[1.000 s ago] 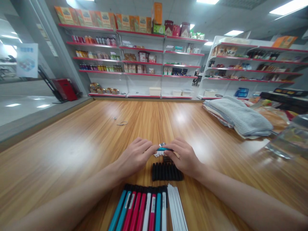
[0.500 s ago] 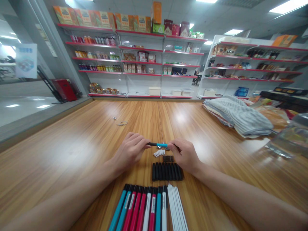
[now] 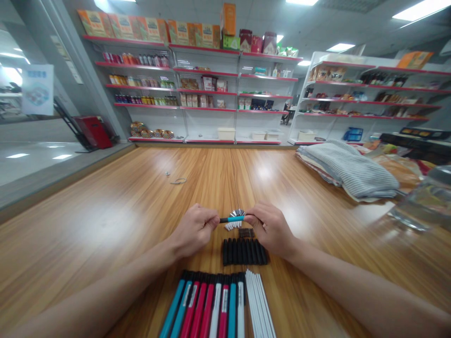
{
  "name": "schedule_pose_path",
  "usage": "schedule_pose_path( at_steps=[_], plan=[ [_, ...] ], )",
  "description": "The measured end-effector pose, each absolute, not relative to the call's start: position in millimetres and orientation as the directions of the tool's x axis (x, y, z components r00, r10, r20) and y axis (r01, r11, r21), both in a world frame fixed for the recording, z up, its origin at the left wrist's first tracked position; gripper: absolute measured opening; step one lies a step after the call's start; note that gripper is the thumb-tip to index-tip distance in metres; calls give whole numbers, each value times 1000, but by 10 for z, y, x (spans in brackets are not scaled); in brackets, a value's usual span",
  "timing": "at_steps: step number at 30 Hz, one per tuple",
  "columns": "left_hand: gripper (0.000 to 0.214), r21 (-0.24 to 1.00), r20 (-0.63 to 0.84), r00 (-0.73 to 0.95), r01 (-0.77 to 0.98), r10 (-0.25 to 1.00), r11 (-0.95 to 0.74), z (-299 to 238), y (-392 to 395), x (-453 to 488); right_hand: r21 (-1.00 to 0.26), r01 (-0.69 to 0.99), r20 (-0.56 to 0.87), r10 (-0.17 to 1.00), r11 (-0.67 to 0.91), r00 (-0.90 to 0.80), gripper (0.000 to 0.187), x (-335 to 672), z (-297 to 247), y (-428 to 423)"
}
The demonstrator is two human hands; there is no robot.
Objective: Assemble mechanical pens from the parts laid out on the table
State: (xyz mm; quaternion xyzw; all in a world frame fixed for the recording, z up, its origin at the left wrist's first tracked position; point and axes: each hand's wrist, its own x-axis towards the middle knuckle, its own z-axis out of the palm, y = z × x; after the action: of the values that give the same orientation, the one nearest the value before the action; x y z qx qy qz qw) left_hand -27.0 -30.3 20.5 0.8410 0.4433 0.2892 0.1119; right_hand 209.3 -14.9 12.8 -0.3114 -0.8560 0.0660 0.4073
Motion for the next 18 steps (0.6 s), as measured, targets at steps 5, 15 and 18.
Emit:
schedule_pose_path(
  at_steps=[5,15,18],
  plan=[
    [41,789,152,377,511,914,-342,180,-254,-295,-285,452,708,503,845,-495,15,2085,169,-181],
    [40,989,-5,353,140,936,-47,249,-237,-233,-168,471,783,408,866,-469,9,2134,155,-142],
    [31,987,161,197,-39,967,-157,268,-245,-174,-223,490,791,450,843,-414,16,2121,160,-126]
  ],
)
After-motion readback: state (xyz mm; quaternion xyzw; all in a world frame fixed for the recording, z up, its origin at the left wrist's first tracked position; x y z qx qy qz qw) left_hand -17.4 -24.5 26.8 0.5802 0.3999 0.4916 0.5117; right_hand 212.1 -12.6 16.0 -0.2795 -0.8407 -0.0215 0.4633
